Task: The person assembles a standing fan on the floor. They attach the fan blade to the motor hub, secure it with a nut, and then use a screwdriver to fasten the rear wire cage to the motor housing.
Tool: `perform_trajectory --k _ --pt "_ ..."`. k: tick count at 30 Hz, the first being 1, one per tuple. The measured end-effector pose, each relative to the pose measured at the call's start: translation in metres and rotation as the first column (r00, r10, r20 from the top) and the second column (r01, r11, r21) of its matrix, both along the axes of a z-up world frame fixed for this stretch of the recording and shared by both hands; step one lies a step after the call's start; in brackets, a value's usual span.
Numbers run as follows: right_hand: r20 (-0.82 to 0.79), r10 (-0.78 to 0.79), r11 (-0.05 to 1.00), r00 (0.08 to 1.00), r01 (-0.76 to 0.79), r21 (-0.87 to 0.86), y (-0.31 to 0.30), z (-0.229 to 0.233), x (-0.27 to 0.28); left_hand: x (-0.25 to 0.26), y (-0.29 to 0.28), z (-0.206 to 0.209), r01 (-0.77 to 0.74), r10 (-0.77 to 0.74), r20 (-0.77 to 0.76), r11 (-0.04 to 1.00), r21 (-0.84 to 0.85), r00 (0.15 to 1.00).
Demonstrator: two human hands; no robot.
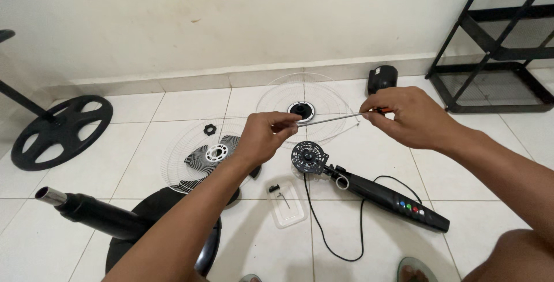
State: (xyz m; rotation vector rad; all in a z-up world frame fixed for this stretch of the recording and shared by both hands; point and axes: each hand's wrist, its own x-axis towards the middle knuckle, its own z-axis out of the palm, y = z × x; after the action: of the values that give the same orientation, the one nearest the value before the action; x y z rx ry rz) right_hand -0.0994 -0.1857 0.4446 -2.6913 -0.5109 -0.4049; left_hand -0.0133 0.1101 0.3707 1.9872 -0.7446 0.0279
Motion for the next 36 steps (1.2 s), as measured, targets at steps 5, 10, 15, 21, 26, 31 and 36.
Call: perform_trajectory --k 5,10,15,21,26,31,36 --pt "0.005 0.034 0.975 0.999 -0.032 -0.222 0.008 -0.012 0.023 0.024 -0.009 -0.028 -0.057 0.013 0.174 0.967 0.250 0.985" --pt "-0.051 -0.044 0.949 0.998 0.025 -0.315 -0.004 -0.050 0.069 0.059 -0.023 -0.082 -0.224 0.196 0.147 0.952 0.209 0.969" --pt "-0.174 -0.109 0.993 0.979 0.099 -0.063 -0.025 -0.138 0.095 0.038 -0.034 -0.178 -0.425 0.418 -0.080 0.897 -0.121 0.905" --pt "-0.582 -0.248 0.880 0.774 0.432 0.199 -0.047 -0.239 0.094 0.030 -0.056 -0.254 -0.558 0.490 -0.327 0.814 -0.161 0.808" --pt "-0.668 -0.233 0.843 0.707 0.489 0.224 -0.045 -0.265 0.103 0.029 -0.066 -0.269 -0.490 0.488 -0.040 0.870 -0.055 0.872" --pt "-0.668 -0.259 0.843 0.697 0.501 0.196 -0.044 -0.267 0.112 0.026 -0.073 -0.277 -0.498 0.481 0.205 0.866 0.037 0.852" --pt "-0.645 -0.260 0.849 0.719 0.489 0.202 -0.045 -0.260 0.113 0.024 -0.070 -0.280 -0.507 0.485 0.239 0.861 0.041 0.841"
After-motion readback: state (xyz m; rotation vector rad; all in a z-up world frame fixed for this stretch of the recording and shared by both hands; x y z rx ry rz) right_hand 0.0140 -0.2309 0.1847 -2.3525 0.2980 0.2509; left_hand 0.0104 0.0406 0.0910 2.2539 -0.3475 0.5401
